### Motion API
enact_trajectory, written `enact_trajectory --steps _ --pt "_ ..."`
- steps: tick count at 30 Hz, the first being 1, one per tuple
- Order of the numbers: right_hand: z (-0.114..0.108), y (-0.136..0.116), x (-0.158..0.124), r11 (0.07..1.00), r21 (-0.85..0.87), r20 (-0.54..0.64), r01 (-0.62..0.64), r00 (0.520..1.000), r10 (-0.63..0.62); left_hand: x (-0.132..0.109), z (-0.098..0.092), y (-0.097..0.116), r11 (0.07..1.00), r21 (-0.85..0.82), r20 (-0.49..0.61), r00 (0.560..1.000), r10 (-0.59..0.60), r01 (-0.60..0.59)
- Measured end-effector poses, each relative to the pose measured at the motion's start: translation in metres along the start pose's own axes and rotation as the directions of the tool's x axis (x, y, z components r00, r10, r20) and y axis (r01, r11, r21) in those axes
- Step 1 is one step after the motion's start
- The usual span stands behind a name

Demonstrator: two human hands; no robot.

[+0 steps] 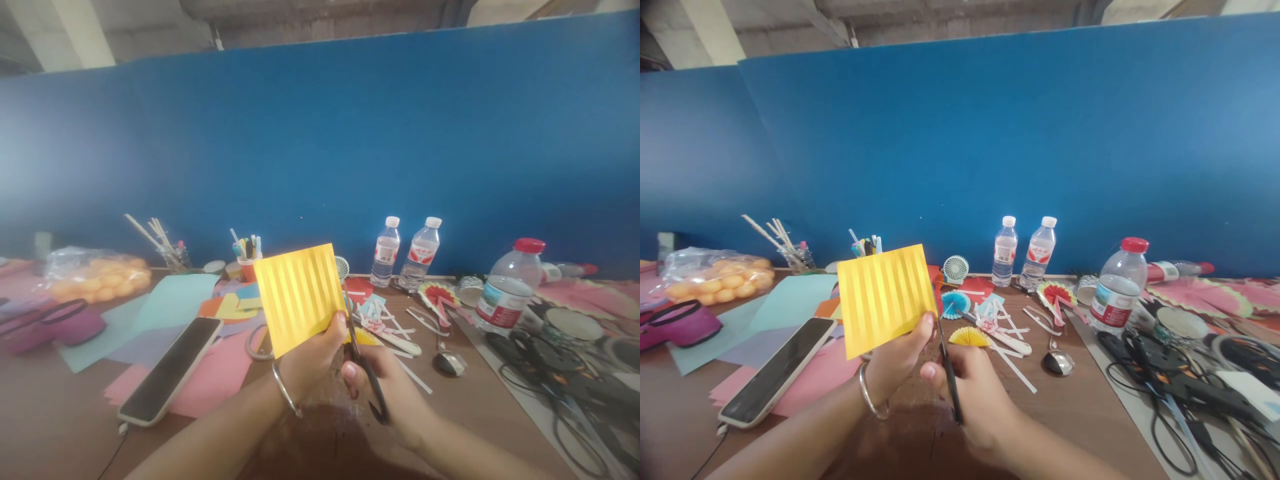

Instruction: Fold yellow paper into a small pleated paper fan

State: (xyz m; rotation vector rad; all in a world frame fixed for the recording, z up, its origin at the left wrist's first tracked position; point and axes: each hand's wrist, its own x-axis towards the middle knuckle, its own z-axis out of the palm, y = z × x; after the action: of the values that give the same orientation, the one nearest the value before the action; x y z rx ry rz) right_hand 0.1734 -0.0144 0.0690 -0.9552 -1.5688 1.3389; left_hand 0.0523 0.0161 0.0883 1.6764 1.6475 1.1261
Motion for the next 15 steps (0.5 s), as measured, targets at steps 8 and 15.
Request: enact_trajectory --steps 8,15 --pt "-0.0010 0.0019 -0.0012 1.000 0.000 0.003 -0.009 1.000 0.009 -0.0010 -0.0013 0.0000 0.999 -0.038 0.022 1.000 -0.001 0.002" --pt "0.0006 -0.0010 -0.0012 0.999 -0.029 -0.024 -0.017 1.000 0.016 -0.0009 -0.0024 -0.0010 1.000 0.007 0.008 1.000 0.003 -0.003"
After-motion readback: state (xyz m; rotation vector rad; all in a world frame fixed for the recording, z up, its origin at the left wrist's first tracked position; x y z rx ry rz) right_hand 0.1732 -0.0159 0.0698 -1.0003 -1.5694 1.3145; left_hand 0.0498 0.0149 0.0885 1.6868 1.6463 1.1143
